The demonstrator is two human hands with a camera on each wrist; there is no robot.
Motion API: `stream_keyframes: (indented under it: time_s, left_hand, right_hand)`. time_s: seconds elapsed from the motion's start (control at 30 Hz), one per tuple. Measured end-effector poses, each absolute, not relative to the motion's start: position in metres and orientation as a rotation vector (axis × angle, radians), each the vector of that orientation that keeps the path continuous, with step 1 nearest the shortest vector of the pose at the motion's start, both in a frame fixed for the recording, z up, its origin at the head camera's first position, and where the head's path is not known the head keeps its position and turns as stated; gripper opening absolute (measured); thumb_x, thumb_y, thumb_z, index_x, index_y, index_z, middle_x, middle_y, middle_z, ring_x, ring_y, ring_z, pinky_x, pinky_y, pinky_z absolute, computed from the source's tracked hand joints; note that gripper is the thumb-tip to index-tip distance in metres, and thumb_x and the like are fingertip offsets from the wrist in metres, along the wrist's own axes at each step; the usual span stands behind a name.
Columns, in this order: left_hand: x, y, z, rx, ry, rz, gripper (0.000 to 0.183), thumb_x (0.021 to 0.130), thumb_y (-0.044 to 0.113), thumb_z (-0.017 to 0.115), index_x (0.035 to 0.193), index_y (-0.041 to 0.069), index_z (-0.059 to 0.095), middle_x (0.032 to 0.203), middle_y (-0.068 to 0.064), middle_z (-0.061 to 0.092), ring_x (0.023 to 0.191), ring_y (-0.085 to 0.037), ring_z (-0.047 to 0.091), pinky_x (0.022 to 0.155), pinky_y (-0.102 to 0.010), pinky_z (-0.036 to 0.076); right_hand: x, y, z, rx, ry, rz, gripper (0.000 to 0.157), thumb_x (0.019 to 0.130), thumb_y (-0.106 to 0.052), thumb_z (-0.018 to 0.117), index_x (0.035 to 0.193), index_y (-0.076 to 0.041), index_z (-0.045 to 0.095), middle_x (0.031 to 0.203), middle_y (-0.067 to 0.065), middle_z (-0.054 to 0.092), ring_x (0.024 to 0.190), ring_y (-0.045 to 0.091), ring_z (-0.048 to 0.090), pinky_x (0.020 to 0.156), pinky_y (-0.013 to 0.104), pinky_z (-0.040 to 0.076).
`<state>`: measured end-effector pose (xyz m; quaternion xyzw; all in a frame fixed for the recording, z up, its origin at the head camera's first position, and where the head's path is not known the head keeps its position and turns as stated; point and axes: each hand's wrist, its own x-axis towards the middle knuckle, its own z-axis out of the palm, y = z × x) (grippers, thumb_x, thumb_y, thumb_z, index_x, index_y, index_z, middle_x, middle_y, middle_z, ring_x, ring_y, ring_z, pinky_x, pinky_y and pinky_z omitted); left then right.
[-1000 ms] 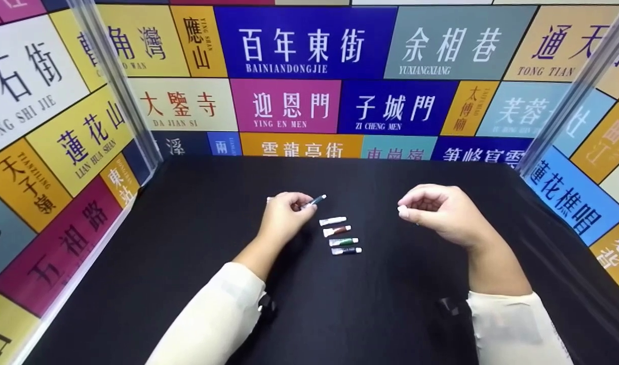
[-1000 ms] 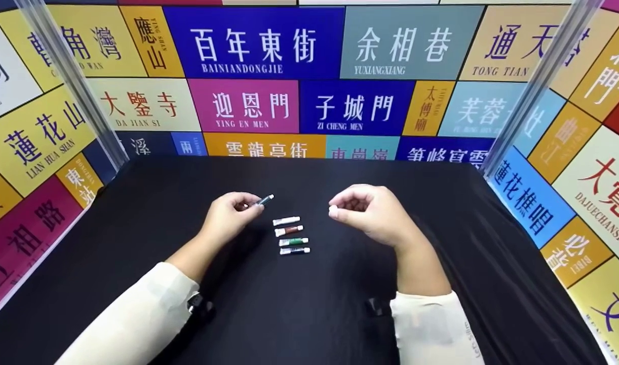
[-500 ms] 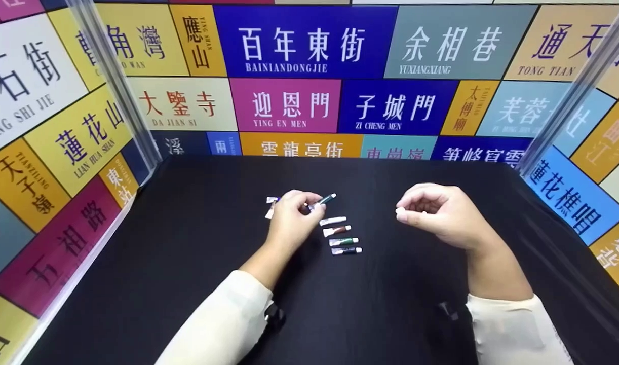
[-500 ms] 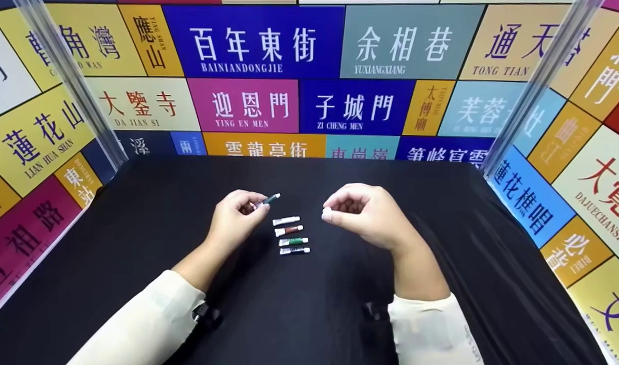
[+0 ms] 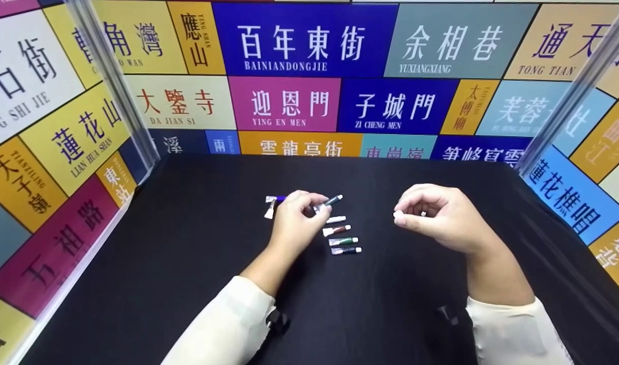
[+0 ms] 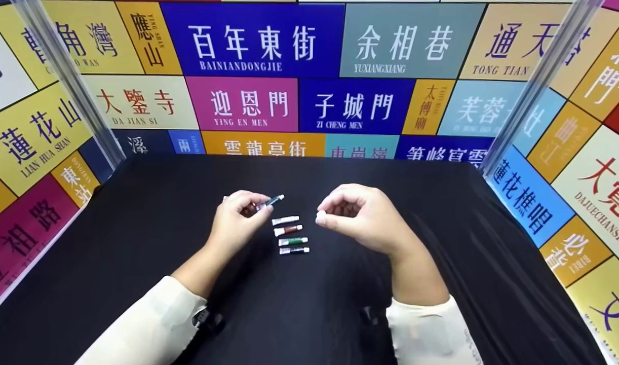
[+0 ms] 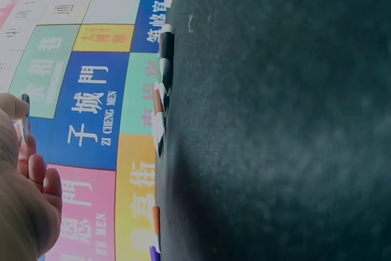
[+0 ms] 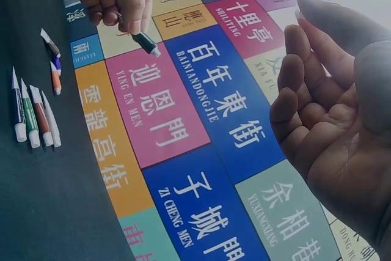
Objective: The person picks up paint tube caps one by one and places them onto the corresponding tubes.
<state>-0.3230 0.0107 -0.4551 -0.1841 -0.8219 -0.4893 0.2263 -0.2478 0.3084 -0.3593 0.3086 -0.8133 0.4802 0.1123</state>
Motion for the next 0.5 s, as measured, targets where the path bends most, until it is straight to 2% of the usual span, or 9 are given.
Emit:
stream_keyframes:
  time_s: [0.23,0.4,0.5]
  left_hand:
    - [-0.317,0.012,-0.451,-0.553,-2.218,-1.356,0.015,0.089,0.018,0.082,0.103,0.016,0.084,0.094,-0.001,0.073,0.087,-0.025,0.068,0.078,-0.034,0.056]
    - [-0.313,0.013,-0.45,-0.571,-2.196,-1.357,0.015,0.089,0.019,0.083,0.104,0.016,0.084,0.096,-0.002,0.075,0.086,-0.022,0.068,0.079,-0.034,0.057]
    - [-0.309,0.014,-0.448,-0.575,-2.192,-1.359,0.015,0.089,0.02,0.083,0.104,0.016,0.084,0.096,0.0,0.075,0.085,-0.017,0.067,0.079,-0.031,0.056]
  right_hand:
    - [-0.246,0.306,-0.359,0.941,-2.341,1.409,0.019,0.085,0.007,0.084,0.096,-0.008,0.079,0.093,0.0,0.073,0.074,0.012,0.064,0.061,0.022,0.052]
    - [-0.241,0.302,-0.356,1.003,-2.253,1.447,0.021,0.082,0.013,0.082,0.094,-0.003,0.078,0.093,0.001,0.073,0.076,0.013,0.065,0.061,0.022,0.051]
    - [-0.238,0.299,-0.354,1.029,-2.229,1.451,0.023,0.081,0.014,0.083,0.094,-0.004,0.078,0.094,0.001,0.073,0.077,0.013,0.065,0.062,0.021,0.052]
